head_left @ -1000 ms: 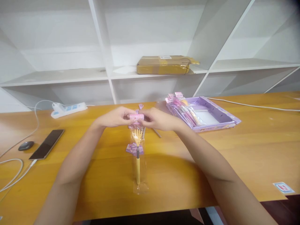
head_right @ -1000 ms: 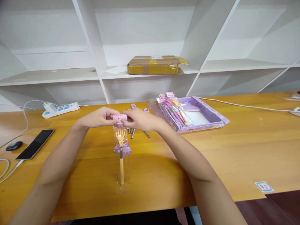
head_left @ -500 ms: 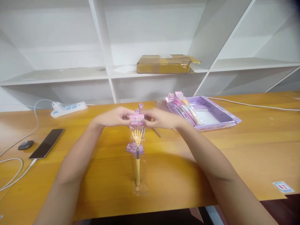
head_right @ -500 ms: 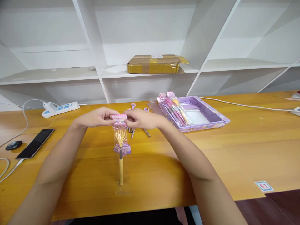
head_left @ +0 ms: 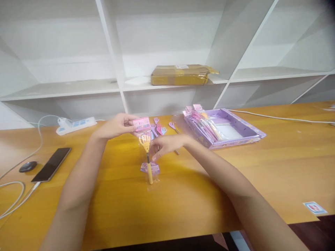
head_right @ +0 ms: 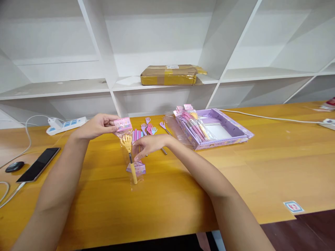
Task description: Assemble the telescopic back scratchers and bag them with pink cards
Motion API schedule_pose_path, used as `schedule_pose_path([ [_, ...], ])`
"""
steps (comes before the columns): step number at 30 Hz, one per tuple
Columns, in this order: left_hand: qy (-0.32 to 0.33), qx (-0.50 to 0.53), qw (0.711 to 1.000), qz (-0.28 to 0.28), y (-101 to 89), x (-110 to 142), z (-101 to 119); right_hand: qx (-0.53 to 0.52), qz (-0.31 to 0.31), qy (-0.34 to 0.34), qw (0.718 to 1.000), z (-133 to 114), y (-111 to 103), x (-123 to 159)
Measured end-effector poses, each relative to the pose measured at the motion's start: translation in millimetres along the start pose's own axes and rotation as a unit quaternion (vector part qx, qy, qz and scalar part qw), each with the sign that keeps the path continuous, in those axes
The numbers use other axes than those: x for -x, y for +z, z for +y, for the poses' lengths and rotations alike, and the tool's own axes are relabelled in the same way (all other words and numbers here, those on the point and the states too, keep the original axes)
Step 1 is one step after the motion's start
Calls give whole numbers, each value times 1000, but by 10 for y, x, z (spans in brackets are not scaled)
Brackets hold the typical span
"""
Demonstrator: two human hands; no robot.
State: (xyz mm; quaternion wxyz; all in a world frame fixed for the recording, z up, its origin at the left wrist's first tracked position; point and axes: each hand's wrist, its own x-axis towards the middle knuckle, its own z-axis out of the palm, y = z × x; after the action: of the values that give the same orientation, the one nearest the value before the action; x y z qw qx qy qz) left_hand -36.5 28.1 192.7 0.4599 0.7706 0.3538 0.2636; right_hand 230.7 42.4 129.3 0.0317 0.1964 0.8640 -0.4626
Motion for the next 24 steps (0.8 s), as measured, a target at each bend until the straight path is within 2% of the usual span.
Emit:
schedule_pose_path([
  [5, 14, 1, 1000, 22, -19, 11, -16, -12, 29, -40, 999, 47, 68, -113],
  [9, 22, 1, 999, 43, -41, 26, -38, -19, 80, -73, 994, 60, 39, -99],
  [12, 20, 14, 998, 56, -61, 30, -59, -4, 93, -74, 993, 56, -2, -45],
  [17, 35, 72, 992, 97, -37, 6, -40, -16, 90, -67, 994, 2, -76, 98],
  [20, 39, 110, 989, 93, -14, -10, 1, -49, 93, -66, 992, -27, -157, 224],
  [22, 35, 116, 989, 82, -18, -10, 17, -40, 124, -66, 989, -23, -239, 360],
  [24, 31, 110, 991, 73, -34, -3, 15, -12, 188, -61, 980, 5, -338, 557],
])
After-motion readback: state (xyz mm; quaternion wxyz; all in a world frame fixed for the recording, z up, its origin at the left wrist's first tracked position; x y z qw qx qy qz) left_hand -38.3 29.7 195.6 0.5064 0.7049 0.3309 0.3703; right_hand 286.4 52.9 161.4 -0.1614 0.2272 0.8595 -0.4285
